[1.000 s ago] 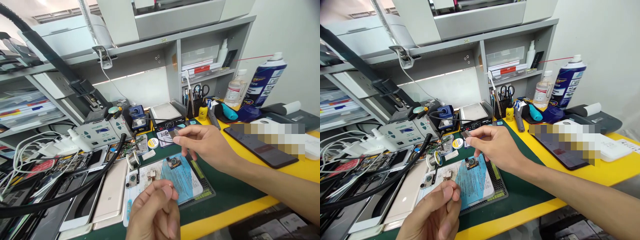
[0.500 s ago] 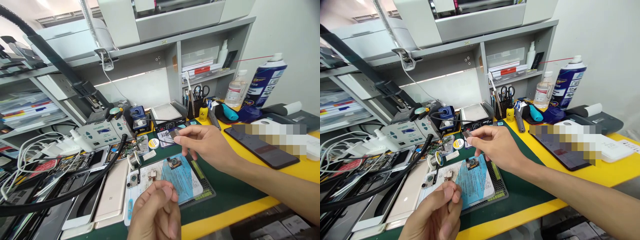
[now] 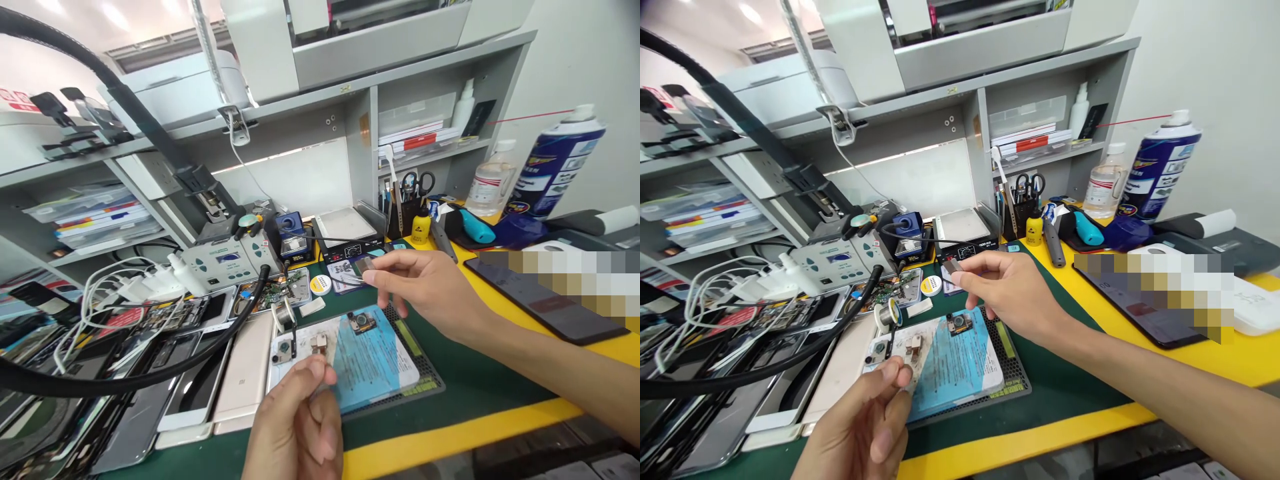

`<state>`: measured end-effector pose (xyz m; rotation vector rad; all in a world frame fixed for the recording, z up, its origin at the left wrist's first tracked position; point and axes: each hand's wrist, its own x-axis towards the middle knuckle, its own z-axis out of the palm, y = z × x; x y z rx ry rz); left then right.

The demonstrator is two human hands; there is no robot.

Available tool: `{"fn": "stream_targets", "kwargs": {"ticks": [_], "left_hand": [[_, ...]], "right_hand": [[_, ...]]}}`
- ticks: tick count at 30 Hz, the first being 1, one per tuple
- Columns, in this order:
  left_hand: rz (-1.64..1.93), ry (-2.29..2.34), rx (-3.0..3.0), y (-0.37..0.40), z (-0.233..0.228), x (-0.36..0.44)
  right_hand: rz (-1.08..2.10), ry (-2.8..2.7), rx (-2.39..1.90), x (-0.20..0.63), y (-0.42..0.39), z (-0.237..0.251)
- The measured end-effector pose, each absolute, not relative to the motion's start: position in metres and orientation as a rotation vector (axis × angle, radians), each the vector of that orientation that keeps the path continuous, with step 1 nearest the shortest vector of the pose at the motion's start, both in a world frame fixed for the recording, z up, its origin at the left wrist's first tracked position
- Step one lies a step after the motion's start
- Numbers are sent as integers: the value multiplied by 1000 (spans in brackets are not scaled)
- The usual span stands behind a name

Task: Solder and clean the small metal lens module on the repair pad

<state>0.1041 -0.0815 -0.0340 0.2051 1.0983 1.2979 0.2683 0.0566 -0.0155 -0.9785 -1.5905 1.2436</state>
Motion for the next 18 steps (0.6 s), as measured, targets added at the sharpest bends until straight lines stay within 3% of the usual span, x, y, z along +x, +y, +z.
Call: {"fn": "stream_targets", "kwargs": {"ticks": [12,18], "left_hand": [[1345,953,211,-87,-30,109],[1523,976,153,-131,-51,95]], "right_hand": [[1184,-1623,-1011,270,59,-21],[989,-1671,-1082,272,66,-27]]}}
